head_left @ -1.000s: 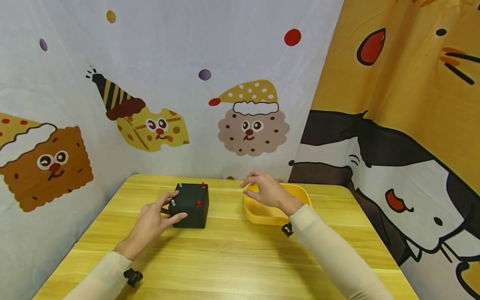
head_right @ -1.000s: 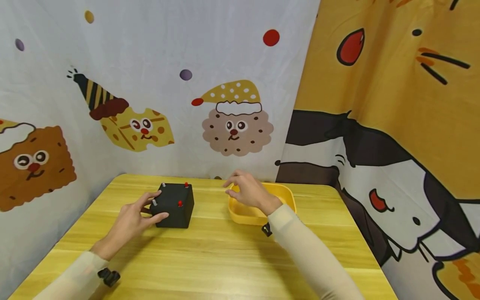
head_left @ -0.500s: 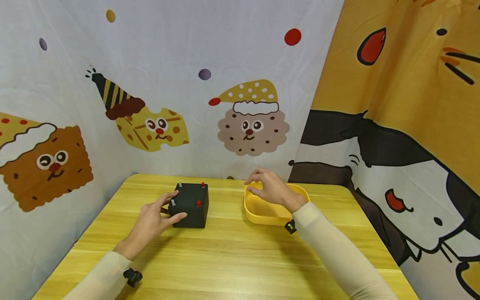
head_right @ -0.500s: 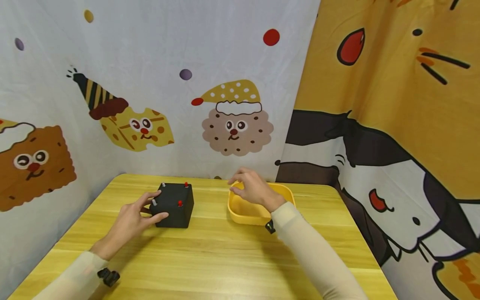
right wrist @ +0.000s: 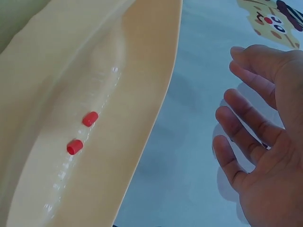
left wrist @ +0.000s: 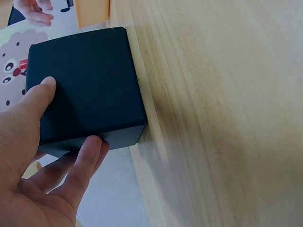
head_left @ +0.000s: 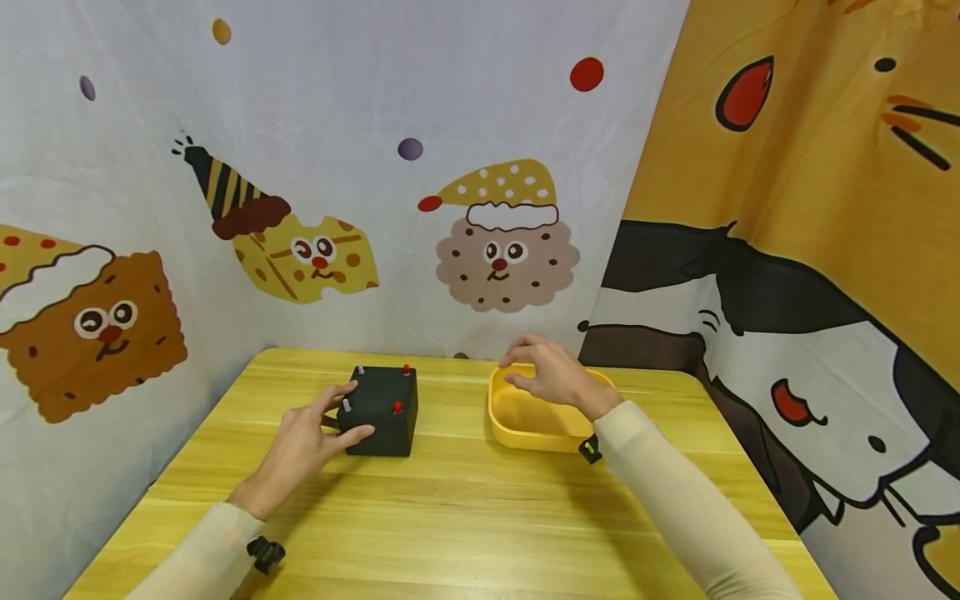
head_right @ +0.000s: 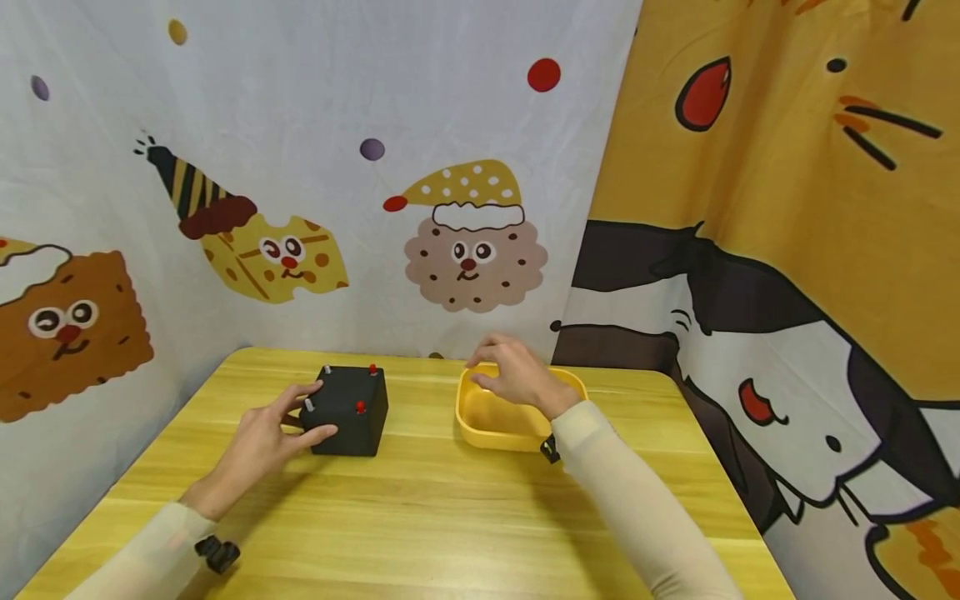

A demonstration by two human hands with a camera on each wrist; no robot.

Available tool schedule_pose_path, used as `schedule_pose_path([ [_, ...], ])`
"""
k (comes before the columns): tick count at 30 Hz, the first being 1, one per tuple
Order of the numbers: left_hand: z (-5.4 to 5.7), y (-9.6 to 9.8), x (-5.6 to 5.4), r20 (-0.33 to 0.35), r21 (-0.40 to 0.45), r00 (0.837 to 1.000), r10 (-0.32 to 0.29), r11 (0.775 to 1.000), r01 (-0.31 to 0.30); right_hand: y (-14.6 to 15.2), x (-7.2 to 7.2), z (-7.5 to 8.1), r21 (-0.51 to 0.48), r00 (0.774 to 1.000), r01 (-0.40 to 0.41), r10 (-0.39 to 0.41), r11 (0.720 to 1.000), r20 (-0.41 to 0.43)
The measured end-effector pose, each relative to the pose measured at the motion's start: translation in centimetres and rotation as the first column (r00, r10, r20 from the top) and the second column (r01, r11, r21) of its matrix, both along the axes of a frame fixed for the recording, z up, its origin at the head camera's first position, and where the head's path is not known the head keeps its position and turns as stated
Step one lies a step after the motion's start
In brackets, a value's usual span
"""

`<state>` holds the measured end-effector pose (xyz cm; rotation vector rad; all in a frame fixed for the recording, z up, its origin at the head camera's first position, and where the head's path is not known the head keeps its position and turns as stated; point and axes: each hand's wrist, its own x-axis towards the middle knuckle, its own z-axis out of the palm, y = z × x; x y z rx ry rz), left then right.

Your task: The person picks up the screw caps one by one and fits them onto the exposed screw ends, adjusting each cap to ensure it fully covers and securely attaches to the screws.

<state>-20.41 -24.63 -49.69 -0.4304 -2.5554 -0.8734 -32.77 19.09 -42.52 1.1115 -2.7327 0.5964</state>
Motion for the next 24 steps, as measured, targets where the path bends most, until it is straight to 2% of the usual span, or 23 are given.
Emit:
schedule_pose_path([
  [15, -0.1, -0.1, 0.0, 0.004, 0.001, 1.0, 0.006, 1.0, -0.006, 1.1, -0.8, -0.3, 0.005, 0.998, 0.023, -0.023, 1.0, 0.062],
  [24, 0.0, 0.0, -0.1, -0.005, 0.0, 1.0, 0.006, 1.0, -0.006, 1.8, -1.6, -0.8, 0.033, 0.999, 0.014, -0.016, 0.999, 0.052],
])
